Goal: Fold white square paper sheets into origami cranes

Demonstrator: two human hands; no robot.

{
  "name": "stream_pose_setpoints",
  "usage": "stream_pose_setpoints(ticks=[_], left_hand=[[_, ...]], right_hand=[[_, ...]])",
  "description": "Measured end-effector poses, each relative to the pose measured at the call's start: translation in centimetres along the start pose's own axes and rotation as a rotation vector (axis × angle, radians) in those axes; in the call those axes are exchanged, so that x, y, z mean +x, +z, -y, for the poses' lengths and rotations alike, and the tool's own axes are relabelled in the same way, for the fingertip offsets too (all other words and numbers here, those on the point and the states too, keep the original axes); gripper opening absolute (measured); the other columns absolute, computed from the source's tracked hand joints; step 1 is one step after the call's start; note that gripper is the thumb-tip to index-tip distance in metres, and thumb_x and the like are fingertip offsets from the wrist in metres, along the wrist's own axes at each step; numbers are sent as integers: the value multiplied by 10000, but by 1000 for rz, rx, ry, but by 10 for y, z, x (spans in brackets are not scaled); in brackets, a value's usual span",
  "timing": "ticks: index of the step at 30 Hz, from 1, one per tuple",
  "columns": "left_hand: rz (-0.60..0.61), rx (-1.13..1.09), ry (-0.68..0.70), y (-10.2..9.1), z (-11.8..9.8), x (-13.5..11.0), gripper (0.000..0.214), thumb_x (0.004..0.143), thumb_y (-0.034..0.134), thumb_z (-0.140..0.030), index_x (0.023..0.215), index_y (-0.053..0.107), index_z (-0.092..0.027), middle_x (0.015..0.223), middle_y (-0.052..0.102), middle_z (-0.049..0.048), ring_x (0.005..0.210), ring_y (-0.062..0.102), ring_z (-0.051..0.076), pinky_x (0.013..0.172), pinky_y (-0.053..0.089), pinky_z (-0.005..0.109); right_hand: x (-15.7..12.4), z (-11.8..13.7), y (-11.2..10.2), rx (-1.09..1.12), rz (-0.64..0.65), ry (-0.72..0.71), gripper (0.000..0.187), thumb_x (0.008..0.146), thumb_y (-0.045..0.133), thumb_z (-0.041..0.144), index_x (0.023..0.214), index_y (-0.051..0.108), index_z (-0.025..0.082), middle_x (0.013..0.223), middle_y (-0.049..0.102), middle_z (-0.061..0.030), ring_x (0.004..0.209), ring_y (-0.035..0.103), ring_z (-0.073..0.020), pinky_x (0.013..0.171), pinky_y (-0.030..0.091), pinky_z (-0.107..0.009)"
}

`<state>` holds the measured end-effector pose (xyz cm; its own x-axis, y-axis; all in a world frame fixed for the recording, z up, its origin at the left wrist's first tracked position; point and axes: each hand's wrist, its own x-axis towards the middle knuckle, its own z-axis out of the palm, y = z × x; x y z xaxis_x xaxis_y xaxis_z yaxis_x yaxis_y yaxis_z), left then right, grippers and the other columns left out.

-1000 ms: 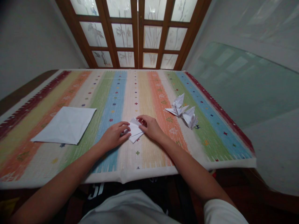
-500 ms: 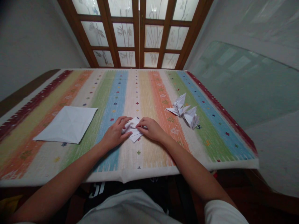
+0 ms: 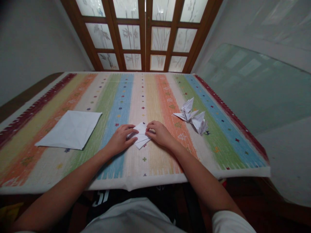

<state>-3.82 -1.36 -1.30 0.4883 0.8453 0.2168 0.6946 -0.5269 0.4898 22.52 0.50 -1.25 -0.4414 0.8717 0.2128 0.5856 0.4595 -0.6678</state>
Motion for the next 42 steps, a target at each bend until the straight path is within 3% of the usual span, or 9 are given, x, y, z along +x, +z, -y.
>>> stream_pose_setpoints(ticks=[2, 9, 14, 18, 23, 28, 31, 37, 42], left_hand=[[-22, -60, 2, -1, 0, 0, 203, 963, 774, -210, 1164, 792, -231, 1402, 699, 116, 1310, 666, 317, 1169, 536, 549], [-46, -211, 38, -2, -2, -3, 192, 907, 779, -145, 1076, 738, -229, 1370, 603, 85, 1051, 699, 217, 990, 604, 432], [-72, -251, 138, -5, -3, -4, 152, 916, 747, -126, 1013, 674, -217, 1356, 598, 97, 1060, 671, 215, 980, 587, 417], [-85, -205, 256, -7, -5, -5, 142, 942, 678, -99, 962, 607, -221, 1154, 667, 79, 1036, 660, 227, 915, 561, 375], [-236, -86, 321, -8, -9, -7, 244, 908, 614, -38, 1050, 554, -227, 948, 668, 32, 856, 602, 210, 802, 499, 341], [-259, 50, 385, -11, -13, -6, 237, 900, 579, 10, 935, 555, -223, 971, 694, 63, 931, 601, 241, 831, 467, 369], [-226, 130, 362, -11, -12, -5, 230, 912, 579, 12, 892, 585, -217, 989, 702, 75, 972, 603, 257, 847, 462, 387], [1, 152, 203, -6, -6, -1, 202, 933, 565, -40, 855, 618, -219, 976, 685, 88, 961, 612, 266, 827, 497, 384], [119, 49, 199, -17, -10, -7, 65, 881, 660, -190, 934, 643, -223, 984, 671, 87, 946, 628, 277, 850, 544, 407]], right_hand=[[0, 1, -2, 45, 22, 32, 95, 924, 773, 156, 979, 737, 224, 1073, 774, -92, 1008, 721, -256, 951, 562, -422], [-2, 5, -4, 354, 78, 135, 609, 870, 808, 187, 1432, 588, 270, 1144, 804, -75, 918, 736, -213, 869, 595, -374], [-3, 11, -11, 371, 204, 127, 411, 830, 895, 281, 1207, 741, 227, 973, 788, -37, 869, 699, -210, 789, 538, -330], [-3, 12, -10, 299, 221, 98, 107, 847, 820, 226, 916, 741, 208, 805, 708, 10, 729, 597, -164, 683, 448, -287], [-3, 12, -4, 145, -36, -237, 116, 891, 690, 108, 847, 683, 216, 867, 717, -20, 786, 624, -171, 717, 450, -290], [-6, 21, 6, -163, -330, -524, 219, 931, 626, 21, 871, 648, 230, 968, 732, -66, 892, 627, -214, 759, 456, -331], [-7, 25, 8, -252, -267, -489, 217, 980, 620, 31, 919, 670, 232, 994, 737, -81, 911, 613, -235, 748, 451, -346], [-4, 20, 0, -213, 114, -283, 158, 930, 887, 278, 1008, 753, 249, 1080, 765, -93, 1035, 655, -287, 880, 497, -400], [-4, 17, -3, -193, 196, -257, 70, 953, 858, 289, 1003, 828, 252, 1073, 794, -93, 1013, 690, -269, 891, 502, -395]])
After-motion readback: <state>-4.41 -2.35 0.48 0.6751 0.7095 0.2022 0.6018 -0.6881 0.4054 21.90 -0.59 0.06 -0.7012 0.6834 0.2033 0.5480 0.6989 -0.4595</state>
